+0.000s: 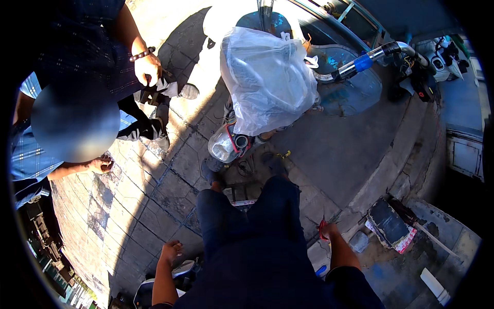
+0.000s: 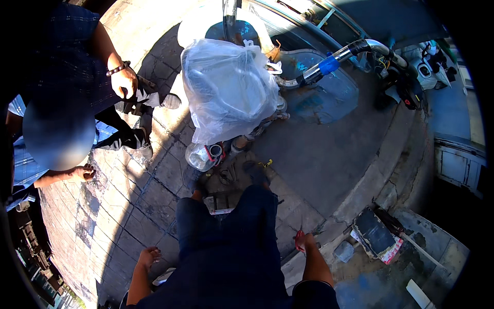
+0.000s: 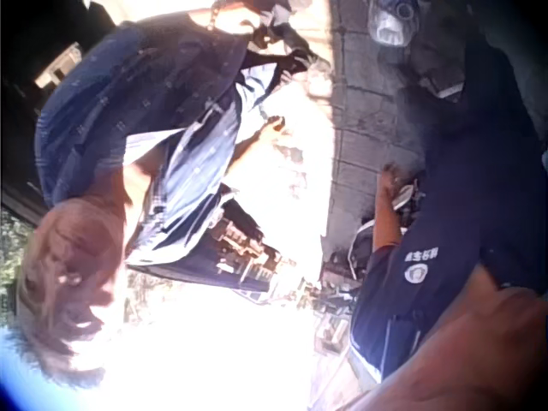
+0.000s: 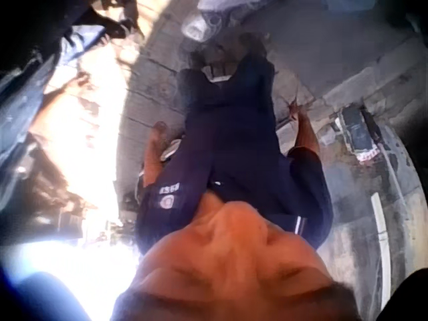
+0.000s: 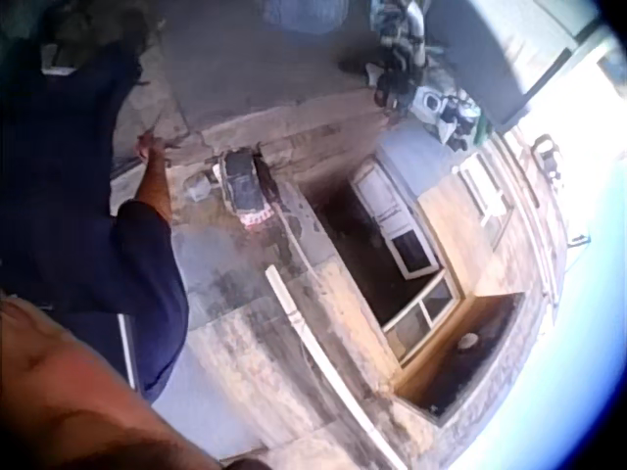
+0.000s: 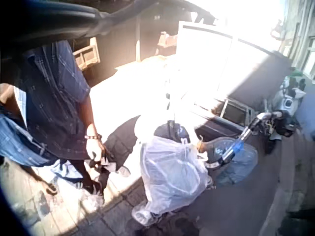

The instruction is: The person repairs the electrical wiring of a motorized tricycle by stripping wire insulation with scissors, twisting exposed wires together, and wrapping connections with electrical tape. A multimeter is used to test the circuit, and the person works on the handlebar and engine area while two other people observe.

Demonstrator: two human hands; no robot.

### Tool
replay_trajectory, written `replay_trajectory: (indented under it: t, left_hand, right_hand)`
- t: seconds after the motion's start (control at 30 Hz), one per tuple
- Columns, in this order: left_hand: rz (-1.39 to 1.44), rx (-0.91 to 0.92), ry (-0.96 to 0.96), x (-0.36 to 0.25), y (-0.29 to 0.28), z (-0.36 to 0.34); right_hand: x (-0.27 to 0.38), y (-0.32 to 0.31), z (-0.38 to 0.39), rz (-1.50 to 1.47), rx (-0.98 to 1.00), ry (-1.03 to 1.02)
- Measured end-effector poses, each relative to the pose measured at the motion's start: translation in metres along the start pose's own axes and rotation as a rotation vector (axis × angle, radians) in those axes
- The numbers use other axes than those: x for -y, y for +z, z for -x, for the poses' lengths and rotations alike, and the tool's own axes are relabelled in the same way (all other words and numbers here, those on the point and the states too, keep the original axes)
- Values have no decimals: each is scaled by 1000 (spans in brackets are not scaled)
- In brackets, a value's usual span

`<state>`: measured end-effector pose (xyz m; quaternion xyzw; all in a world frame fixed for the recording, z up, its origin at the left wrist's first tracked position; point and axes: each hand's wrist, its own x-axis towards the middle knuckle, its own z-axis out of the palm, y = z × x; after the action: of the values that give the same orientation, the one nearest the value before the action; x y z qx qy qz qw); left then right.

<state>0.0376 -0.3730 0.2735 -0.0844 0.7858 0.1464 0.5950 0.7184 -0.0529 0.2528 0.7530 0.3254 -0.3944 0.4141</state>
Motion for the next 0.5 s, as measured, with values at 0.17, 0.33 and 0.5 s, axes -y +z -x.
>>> replay_trajectory:
  t: [0.17, 0.33, 0.5]
  left_hand:
    - [-118, -102, 163, -48, -21, -38]
    - [-74, -282, 416, -109, 13, -116]
    - [-118, -397, 618, -171, 33, -252]
  right_hand:
    - [43, 4, 34, -335, -20, 42]
    - [88, -33, -24, -282, -55, 10]
    - [139, -46, -153, -405, -70, -174]
